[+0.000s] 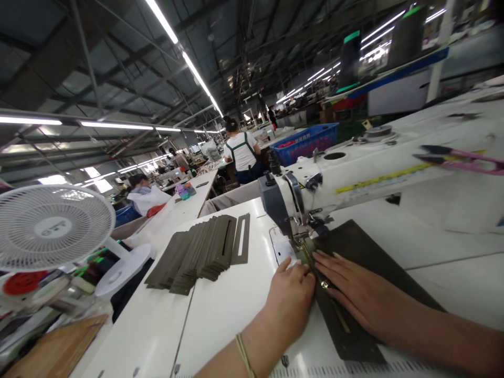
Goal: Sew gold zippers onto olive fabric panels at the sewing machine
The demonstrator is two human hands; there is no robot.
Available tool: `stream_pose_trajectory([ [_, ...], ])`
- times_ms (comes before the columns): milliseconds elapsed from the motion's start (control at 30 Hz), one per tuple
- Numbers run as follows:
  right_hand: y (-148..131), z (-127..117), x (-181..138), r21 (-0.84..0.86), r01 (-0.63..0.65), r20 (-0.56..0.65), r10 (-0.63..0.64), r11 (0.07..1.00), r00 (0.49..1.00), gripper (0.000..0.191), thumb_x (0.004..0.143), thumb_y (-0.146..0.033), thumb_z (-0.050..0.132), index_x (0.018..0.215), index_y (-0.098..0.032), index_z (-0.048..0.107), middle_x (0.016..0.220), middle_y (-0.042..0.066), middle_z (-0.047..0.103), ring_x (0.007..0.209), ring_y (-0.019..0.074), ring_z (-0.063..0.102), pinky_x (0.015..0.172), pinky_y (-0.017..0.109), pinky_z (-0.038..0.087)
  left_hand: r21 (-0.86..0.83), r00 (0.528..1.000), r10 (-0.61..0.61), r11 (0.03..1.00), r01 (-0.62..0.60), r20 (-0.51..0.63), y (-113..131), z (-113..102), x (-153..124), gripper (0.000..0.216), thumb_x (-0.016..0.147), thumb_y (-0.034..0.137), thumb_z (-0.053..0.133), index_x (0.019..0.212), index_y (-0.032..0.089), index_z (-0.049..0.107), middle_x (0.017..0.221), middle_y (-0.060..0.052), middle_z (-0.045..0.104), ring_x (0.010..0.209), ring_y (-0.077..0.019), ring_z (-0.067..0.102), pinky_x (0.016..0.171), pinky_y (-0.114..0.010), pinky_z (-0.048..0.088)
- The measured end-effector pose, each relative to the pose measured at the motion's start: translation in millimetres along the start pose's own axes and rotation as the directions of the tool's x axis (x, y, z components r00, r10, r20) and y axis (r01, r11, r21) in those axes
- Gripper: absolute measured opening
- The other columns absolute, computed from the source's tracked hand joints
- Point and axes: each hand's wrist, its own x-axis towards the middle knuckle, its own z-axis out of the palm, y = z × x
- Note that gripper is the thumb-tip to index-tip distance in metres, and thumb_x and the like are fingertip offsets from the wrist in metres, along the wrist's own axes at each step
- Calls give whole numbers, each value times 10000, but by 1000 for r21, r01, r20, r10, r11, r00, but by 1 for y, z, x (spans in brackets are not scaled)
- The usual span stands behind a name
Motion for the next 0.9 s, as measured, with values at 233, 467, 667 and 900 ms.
stream_pose_trajectory([
  [233,8,-14,12,-2,36,110,-36,999,993,425,972,-179,342,1246,-17,624,1299,179,614,1200,273,593,989,431,531,-36,999,24,999,-25,-40,-6,-2,6,185,894,60,492,990,104,644,1027,-117,706,976,-231,684,1058,-440,477],
  [467,17,-7,18,43,20,115,-25,999,993,421,951,-153,355,1248,-5,614,1294,195,614,1200,287,591,997,443,523,-50,1000,-2,999,3,30,-15,-1,16,153,905,90,490,946,130,632,1002,-122,685,928,-238,680,992,-454,531],
  [667,26,4,23,104,-27,63,21,994,998,394,942,-143,384,1234,-12,614,1277,203,626,1174,269,611,996,424,524,-41,997,-24,999,27,66,-22,2,24,125,891,84,528,955,115,631,977,-134,655,935,-254,654,888,-414,585],
  [900,31,9,38,149,-40,-1,41,988,999,335,953,-161,382,1125,-47,647,1118,193,702,1030,243,679,948,417,544,-42,999,-20,999,22,45,-25,5,21,110,910,92,525,905,127,629,924,-106,649,835,-229,645,787,-366,601],
])
